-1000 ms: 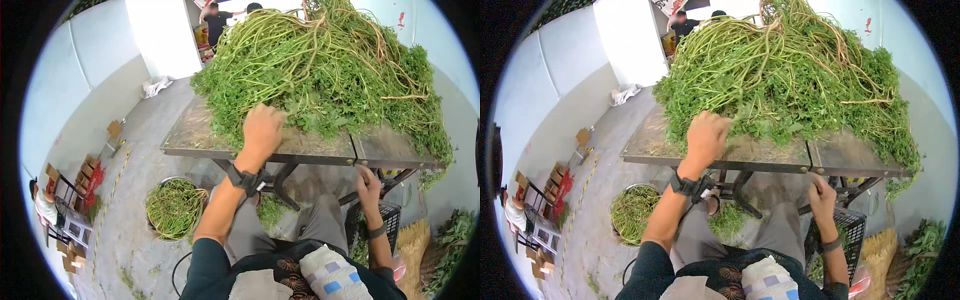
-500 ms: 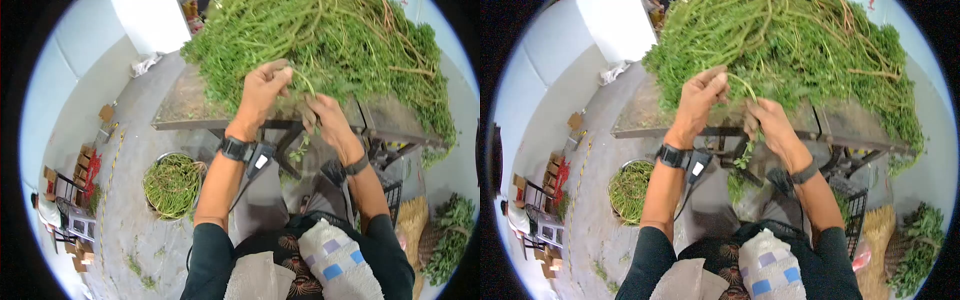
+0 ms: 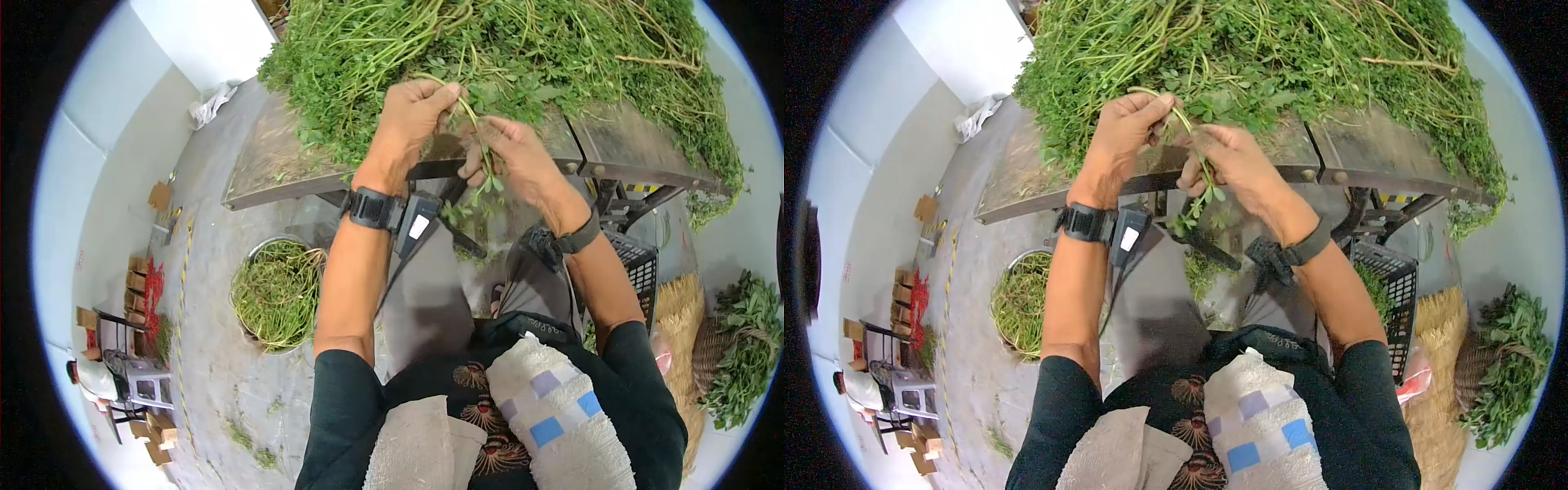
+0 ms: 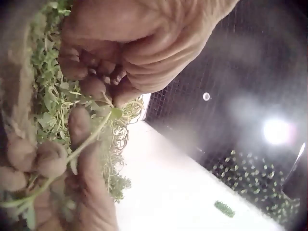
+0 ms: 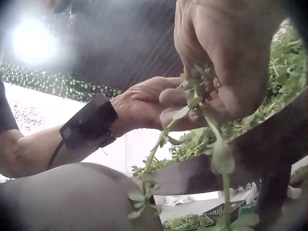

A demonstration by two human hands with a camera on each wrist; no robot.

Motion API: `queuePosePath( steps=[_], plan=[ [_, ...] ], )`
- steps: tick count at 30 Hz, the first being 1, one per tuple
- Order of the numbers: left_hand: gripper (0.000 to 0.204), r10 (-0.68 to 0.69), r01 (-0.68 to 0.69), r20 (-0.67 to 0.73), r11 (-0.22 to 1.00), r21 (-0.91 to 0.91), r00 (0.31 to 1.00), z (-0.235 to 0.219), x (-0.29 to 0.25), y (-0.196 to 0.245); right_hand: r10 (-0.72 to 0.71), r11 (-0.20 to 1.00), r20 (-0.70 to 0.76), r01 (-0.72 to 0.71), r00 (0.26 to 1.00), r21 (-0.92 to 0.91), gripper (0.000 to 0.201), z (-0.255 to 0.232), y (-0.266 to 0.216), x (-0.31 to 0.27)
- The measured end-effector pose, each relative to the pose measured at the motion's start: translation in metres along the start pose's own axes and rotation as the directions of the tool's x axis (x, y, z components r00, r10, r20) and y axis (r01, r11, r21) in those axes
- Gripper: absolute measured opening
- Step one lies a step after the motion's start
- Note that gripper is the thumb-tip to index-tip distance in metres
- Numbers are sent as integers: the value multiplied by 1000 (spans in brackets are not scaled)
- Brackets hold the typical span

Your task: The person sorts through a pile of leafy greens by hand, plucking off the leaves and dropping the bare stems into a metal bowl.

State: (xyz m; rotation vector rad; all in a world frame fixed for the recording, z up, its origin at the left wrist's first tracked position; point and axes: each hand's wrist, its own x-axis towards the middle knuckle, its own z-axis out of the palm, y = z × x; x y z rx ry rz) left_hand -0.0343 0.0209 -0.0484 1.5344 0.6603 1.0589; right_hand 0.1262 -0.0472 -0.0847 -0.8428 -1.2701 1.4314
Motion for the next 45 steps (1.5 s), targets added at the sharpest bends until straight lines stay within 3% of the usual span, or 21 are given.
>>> queuePosePath(
  steps=[5, 7, 11, 13, 14, 16, 18, 20, 22, 24, 31, 33, 34, 35, 36, 37, 40, 41, 42, 44, 45],
  plan=[
    [22, 41, -55, 65, 971, 231, 997, 9, 21, -1, -138, 967, -91, 115, 986, -227, 25, -24, -2, 0],
    [22, 41, -56, 66, 968, 243, 997, 13, 18, -4, -191, 916, -91, 144, 977, -375, 22, -30, 2, 1],
    [24, 87, -96, 51, 972, 215, 995, 14, 12, -19, -196, 904, -131, 128, 972, -407, 22, -32, 6, 0],
    [23, 119, -124, 40, 977, 175, 992, 13, 8, -29, -167, 976, -382, 99, 909, -192, 21, -36, 7, 4],
    [23, 117, -122, 40, 978, 172, 992, 15, 5, -25, -165, 977, -383, 95, 909, -193, 21, -36, 5, 1],
    [23, 115, -117, -36, 989, -85, 993, 16, 0, -16, -92, 963, -453, 195, 887, 187, 21, -40, -5, -1],
    [23, 112, -115, -27, 980, -160, 993, 7, 4, -21, -62, 965, -432, 165, 899, 204, 25, -35, -4, -12],
    [23, 28, -19, 25, 951, -310, 999, 3, 5, -26, -39, 977, -217, 83, 975, 199, 24, -33, 6, -21],
    [23, 11, -7, 10, 943, -332, 1000, 2, 3, -26, 8, 983, -225, 34, 974, 180, 23, -14, 11, -29],
    [22, 0, 0, -1, 937, -351, 1000, 0, 5, -27, 103, 992, -122, -93, 987, 86, 20, -7, 21, -32],
    [25, 32, -23, 22, 944, -328, 999, -5, -3, -21, 57, 979, -177, -90, 983, -181, 20, -5, 33, -29],
    [25, 60, -37, 55, 933, -358, 997, -1, -6, -20, -356, 734, -265, 92, 896, -673, 18, -10, 35, -19],
    [25, 80, -41, 86, 922, -384, 993, 2, -8, -20, -361, 730, -268, 91, 893, -678, 18, -17, 30, -17],
    [25, 94, -48, 108, 929, -368, 990, 6, -9, -20, -151, 961, -480, 15, 864, -276, 15, -19, 15, -16],
    [25, 102, -54, 110, 928, -368, 989, 8, -9, -18, 127, 981, -564, -20, 816, 192, 13, -23, 5, -13],
    [25, 89, -18, 130, 884, -467, 987, 9, -10, -17, 115, 946, -569, 84, 814, 312, 10, -37, 9, -7],
    [26, 50, 43, 152, 831, -555, 987, 5, -12, -11, 35, 794, -519, 291, 854, 533, 9, -43, -6, -10],
    [27, 57, 79, 193, 771, -631, 979, 3, -11, -13, 120, 812, -640, 296, 759, 504, 9, -13, -30, -15],
    [30, 67, 120, 233, 703, -701, 970, 2, -10, -15, 121, 814, -639, 292, 760, 503, 9, -21, -25, -17],
    [30, 48, 168, 265, 663, -730, 963, 1, -10, -17, -94, 875, -216, 184, 972, 447, 13, -31, -18, -21],
    [32, 34, 213, 298, 625, -751, 954, 0, -10, -17, -67, 921, -326, 184, 943, 344, 19, -22, -15, -22]
  ],
)
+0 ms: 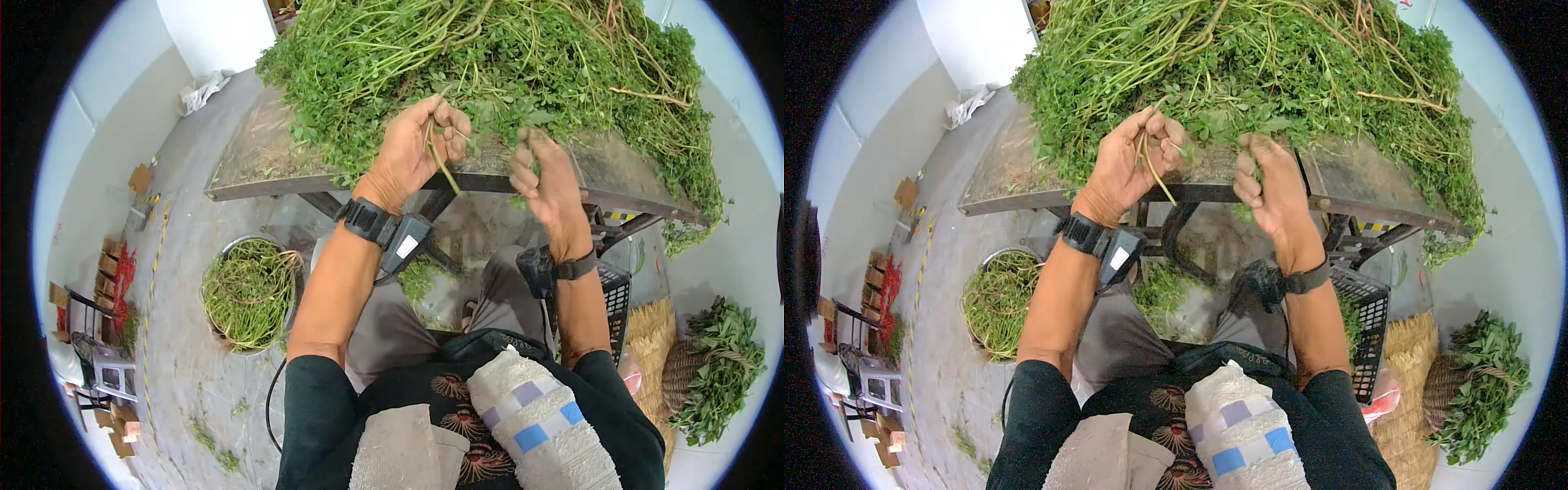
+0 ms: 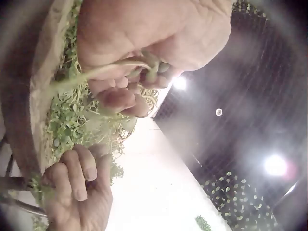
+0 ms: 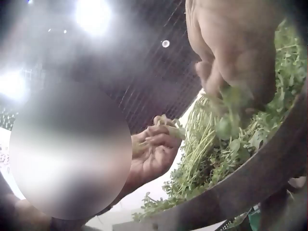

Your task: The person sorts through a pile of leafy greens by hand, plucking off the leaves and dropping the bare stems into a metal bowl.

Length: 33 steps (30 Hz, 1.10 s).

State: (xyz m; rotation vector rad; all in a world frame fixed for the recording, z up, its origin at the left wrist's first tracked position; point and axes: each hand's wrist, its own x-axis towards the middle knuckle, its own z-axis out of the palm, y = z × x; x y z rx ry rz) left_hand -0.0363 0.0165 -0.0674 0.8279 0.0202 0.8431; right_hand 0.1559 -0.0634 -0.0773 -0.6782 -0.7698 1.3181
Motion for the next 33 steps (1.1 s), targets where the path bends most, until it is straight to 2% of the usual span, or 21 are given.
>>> queuePosePath(
  steps=[5, 7, 8, 10, 12, 13, 15, 16, 17, 18, 19, 21, 22, 23, 24, 25, 26, 27, 28, 32, 33],
  plan=[
    [30, 1, -2, 3, 999, 43, 1000, 2, 1, -2, -24, 976, 103, 45, 994, -212, 33, 22, 16, -7],
    [30, 6, -6, 13, 999, 40, 1000, 0, 2, -4, -60, 879, 68, 85, 996, -468, 41, 31, 23, -7],
    [30, 18, -16, -19, 997, 71, 1000, 0, 2, -5, -246, 715, 74, 232, 966, -659, 45, 30, 36, 1],
    [29, 25, -21, -39, 994, 103, 999, 4, 1, -7, -266, 710, 59, 237, 962, -663, 44, 28, 48, 5],
    [29, 151, -109, -139, 955, 274, 979, 7, -4, -1, -317, 676, 56, 267, 947, -687, 43, 27, 53, 9],
    [29, 150, -109, -131, 955, 276, 980, 6, -10, 10, -325, 674, 55, 272, 944, -687, 43, 25, 47, 13],
    [28, 269, -16, -255, 718, 696, 929, 4, -30, 44, -352, 495, 97, 273, 931, -825, 41, 14, 27, 22],
    [27, 366, 17, -281, 583, 813, 887, 8, -45, 56, -422, 415, 53, 245, 905, -876, 38, 3, 18, 32],
    [27, 464, 69, -286, 432, 899, 838, 8, -63, 68, -473, 318, 108, 283, 875, -905, 38, -12, 9, 47],
    [28, 422, 197, -253, 172, 965, 870, -13, -89, 91, -517, 218, 163, 313, 840, -924, 38, -25, 1, 63],
    [28, 366, 290, -231, -114, 950, 901, -39, -117, 117, -520, 226, 155, 310, 840, -923, 38, -32, -5, 78],
    [30, 343, 495, -420, -167, 853, 840, -68, -180, 147, -530, -20, 274, 310, 803, -950, 38, -40, -14, 102],
    [29, 342, 589, -506, -204, 782, 791, -82, -211, 160, -536, -14, 267, 308, 801, -951, 38, -39, -16, 109],
    [30, 348, 673, -586, -237, 701, 732, -96, -242, 170, -462, -10, 229, 252, 857, -968, 38, -37, -17, 115],
    [30, 458, 656, -475, -446, 609, 752, -117, -281, 172, -383, -14, 189, 199, 904, -980, 39, -34, -19, 120],
    [32, 536, 632, -338, -619, 466, 774, -132, -310, 172, -387, -15, 193, 203, 901, -979, 39, -37, -15, 128],
    [32, 540, 632, -332, -619, 466, 773, -134, -318, 172, -375, -154, 245, 200, 894, -968, 40, -34, -10, 132],
    [33, 622, 699, -366, -453, 552, 692, -138, -323, 174, -357, -291, 292, 191, 887, -937, 40, -34, -7, 135],
    [34, 682, 734, -414, -270, 623, 602, -144, -327, 175, -253, -299, 163, 83, 954, -951, 41, -35, -9, 137],
    [33, 690, 683, -381, -226, 694, 616, -89, -261, 152, -288, -346, 197, 90, 937, -934, 36, -32, -21, 122],
    [32, 684, 632, -338, -233, 739, 647, -81, -244, 145, -311, -302, 197, 100, 930, -948, 36, -34, -26, 112]
  ],
)
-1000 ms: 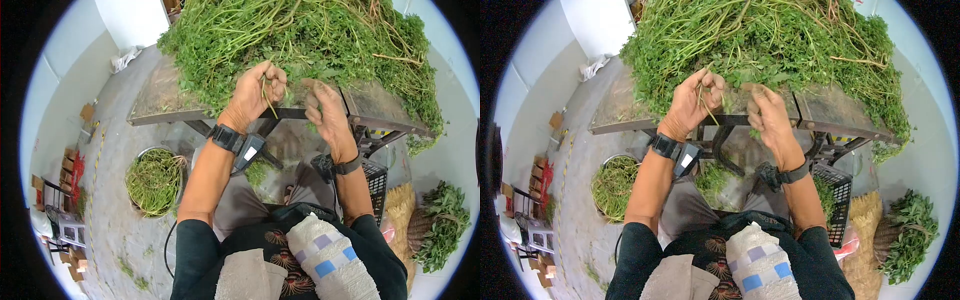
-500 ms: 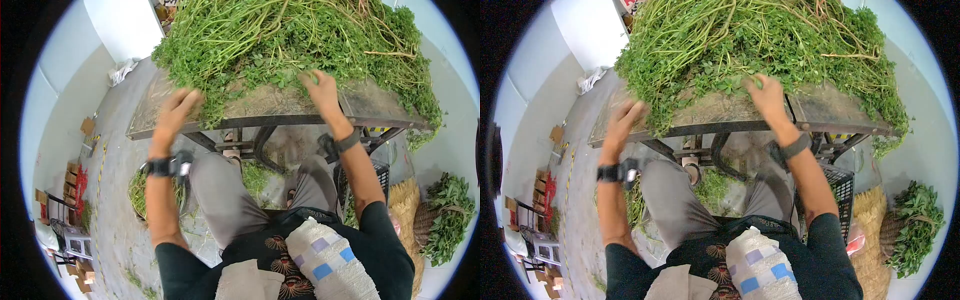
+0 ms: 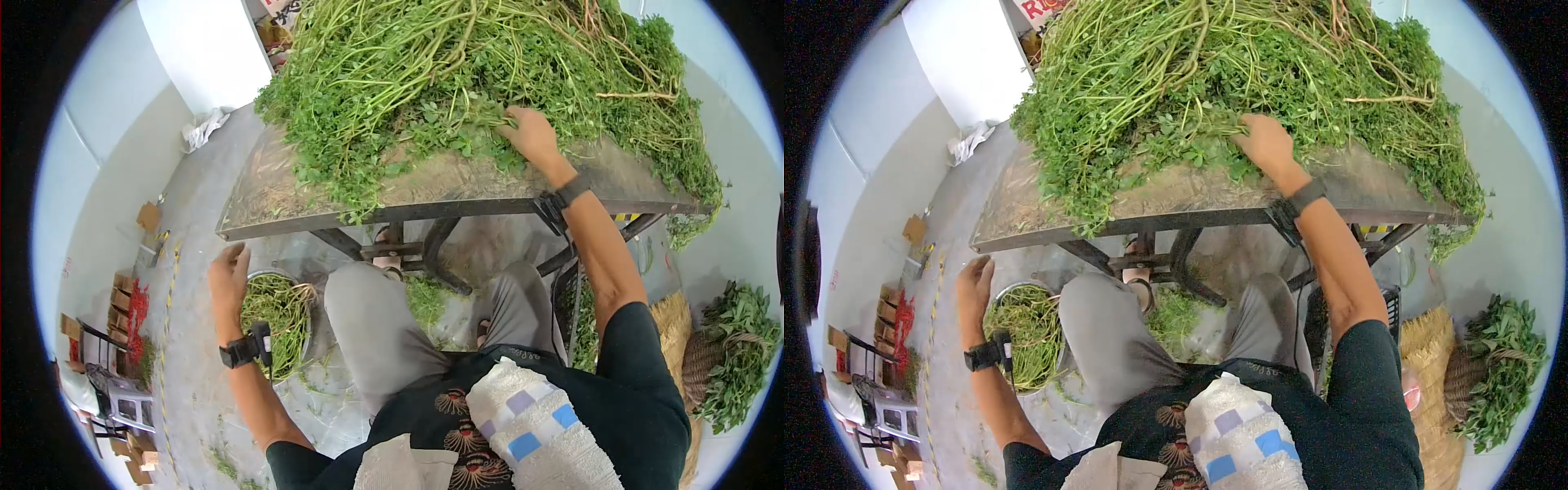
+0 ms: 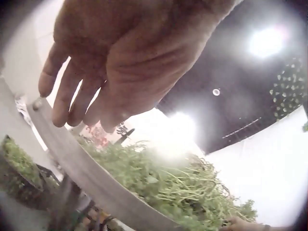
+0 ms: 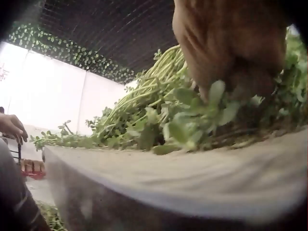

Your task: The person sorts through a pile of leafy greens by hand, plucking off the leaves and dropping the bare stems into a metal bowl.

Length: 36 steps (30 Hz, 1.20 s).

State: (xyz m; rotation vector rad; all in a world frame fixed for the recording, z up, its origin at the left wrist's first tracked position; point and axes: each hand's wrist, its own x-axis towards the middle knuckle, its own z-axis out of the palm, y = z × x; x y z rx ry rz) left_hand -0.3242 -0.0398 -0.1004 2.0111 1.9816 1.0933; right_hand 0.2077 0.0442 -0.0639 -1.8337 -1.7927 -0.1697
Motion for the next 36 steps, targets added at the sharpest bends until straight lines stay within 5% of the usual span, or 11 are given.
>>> queuePosePath(
  steps=[6, 8, 10, 12, 14, 17, 21, 29, 32, 33, 36],
  plan=[
    [29, 217, -209, 15, 955, -209, 976, 55, 21, 94, 38, 999, -59, -36, 998, 21, 39, 2, 59, -25],
    [29, 299, -285, 34, 933, -220, 954, 70, 27, 125, -266, 960, -337, 279, 903, -9, 38, 15, 90, -35],
    [27, 368, -339, 70, 904, -262, 927, 79, 35, 161, -273, 958, -289, 288, 918, 10, 38, -1, 78, -45],
    [27, 426, -402, 45, 879, -257, 903, 84, 49, 192, -107, 993, 3, 107, 994, 40, 38, -8, 65, -45],
    [26, 480, -458, 28, 852, -253, 877, 90, 66, 217, -181, 983, -127, 179, 975, -28, 44, 1, 69, -51],
    [33, 541, -539, -47, 821, -189, 840, 98, 102, 251, 50, 998, 86, -54, 995, 42, 54, -15, 43, -60],
    [29, 575, -607, -210, 779, -154, 791, 114, 153, 294, -66, 994, -159, 79, 985, 75, 50, -6, 47, -66],
    [28, 638, -715, -373, 691, -108, 673, 174, 187, 366, -12, 993, -113, 25, 993, 116, 43, -7, 50, -66],
    [47, 612, -652, -298, 757, -46, 732, 197, 178, 381, 7, 995, -75, 1, 997, 96, 42, -6, 51, -66],
    [66, 576, -591, -155, 803, -77, 803, 200, 178, 386, -3, 995, -71, 10, 997, 99, 42, -5, 52, -66],
    [69, 520, -540, -166, 834, -114, 838, 204, 182, 392, -25, 997, -87, 31, 996, 71, 43, -4, 53, -63]
  ],
)
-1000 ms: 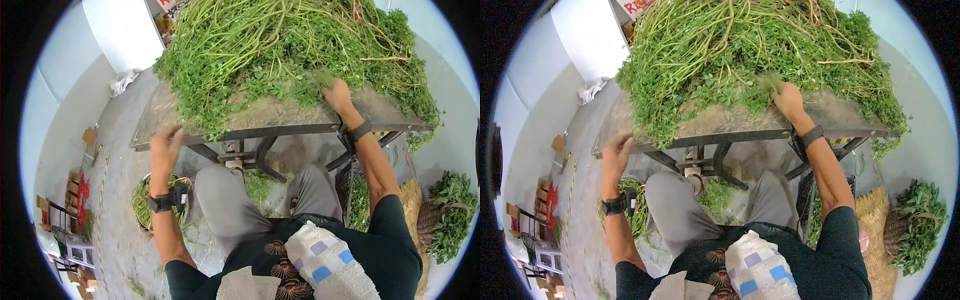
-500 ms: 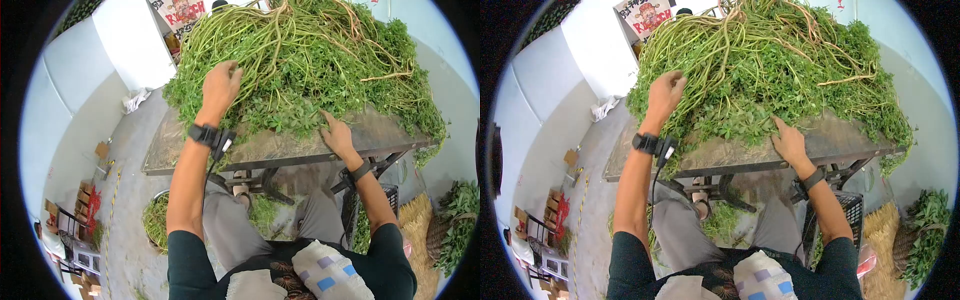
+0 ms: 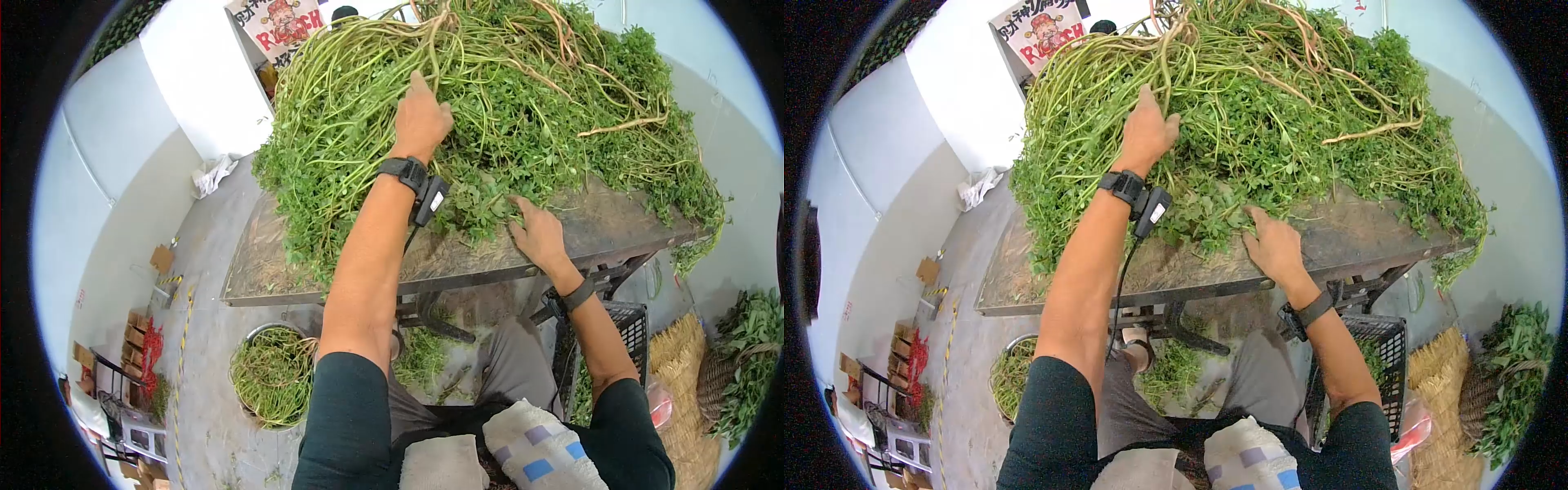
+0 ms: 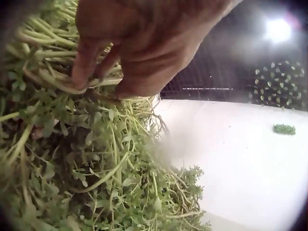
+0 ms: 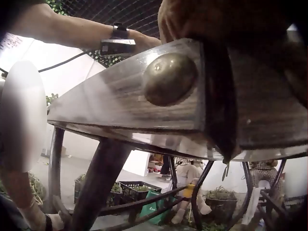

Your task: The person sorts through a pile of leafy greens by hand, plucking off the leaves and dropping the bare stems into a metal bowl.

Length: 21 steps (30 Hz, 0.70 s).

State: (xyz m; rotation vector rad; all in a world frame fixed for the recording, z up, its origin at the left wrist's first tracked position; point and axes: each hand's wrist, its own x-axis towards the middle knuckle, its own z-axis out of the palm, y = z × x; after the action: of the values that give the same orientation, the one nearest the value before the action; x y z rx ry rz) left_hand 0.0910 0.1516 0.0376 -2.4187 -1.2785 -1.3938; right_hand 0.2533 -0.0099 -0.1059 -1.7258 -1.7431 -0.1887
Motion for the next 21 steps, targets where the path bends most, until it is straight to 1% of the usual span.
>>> queuePosePath(
  steps=[1, 2, 4, 5, 6, 7, 9, 10, 13, 14, 16, 17, 18, 20, 21],
  plan=[
    [70, 8, -11, -32, 996, -90, 999, -1, 0, -4, -4, 1000, -8, 4, 1000, -21, 43, 1, 1, -1],
    [70, 9, -11, -32, 996, -89, 999, -8, -3, -2, -5, 1000, -8, 5, 1000, -21, 43, 3, 2, -2],
    [68, -76, 83, 137, 995, -48, 988, -25, -10, 2, 24, 998, 8, -24, 1000, -58, 42, 5, 2, -1],
    [62, -46, 52, 98, 996, -68, 994, -26, -15, -2, 22, 998, 8, -21, 1000, -55, 42, 3, -1, 0],
    [62, -46, 53, 96, 996, -67, 994, -26, -16, -5, 63, 997, 43, -62, 997, -38, 40, 0, -4, 0],
    [57, -59, 62, 65, 997, -49, 996, -26, -17, -7, 103, 995, 80, -102, 991, -23, 39, -2, -6, -1],
    [53, -73, 74, 29, 997, -37, 997, -29, -18, -6, 79, 997, 60, -78, 995, -22, 39, -3, -6, -2],
    [46, -69, 69, 31, 998, 6, 997, -30, -17, -4, 58, 998, 39, -58, 998, -17, 39, -2, -5, -1],
    [27, -56, 50, 39, 990, 133, 998, -30, -14, 3, 70, 997, 20, -70, 997, -38, 38, 5, 1, -1],
    [27, -56, 50, 38, 990, 132, 998, -32, -17, 5, 70, 997, 19, -69, 997, -39, 38, 3, 0, -1],
    [22, 69, -74, 37, 988, 136, 997, -32, -37, 6, 26, 999, -21, -27, 999, -19, 40, 2, -2, -1],
    [18, 108, -113, 45, 988, 106, 993, -37, -53, 10, 29, 999, -18, -30, 999, -18, 40, 1, -2, -2],
    [18, 108, -113, 54, 988, 107, 993, -39, -69, 9, 45, 999, -18, -45, 999, 4, 39, 0, -3, -2],
    [18, 196, -202, 63, 975, 96, 978, -46, -98, 8, 68, 997, -13, -67, 998, 31, 38, 4, 2, -1],
    [18, 191, -198, 70, 976, 96, 979, -48, -111, 7, 40, 997, -69, -36, 997, 66, 38, 8, 7, 1]
  ],
)
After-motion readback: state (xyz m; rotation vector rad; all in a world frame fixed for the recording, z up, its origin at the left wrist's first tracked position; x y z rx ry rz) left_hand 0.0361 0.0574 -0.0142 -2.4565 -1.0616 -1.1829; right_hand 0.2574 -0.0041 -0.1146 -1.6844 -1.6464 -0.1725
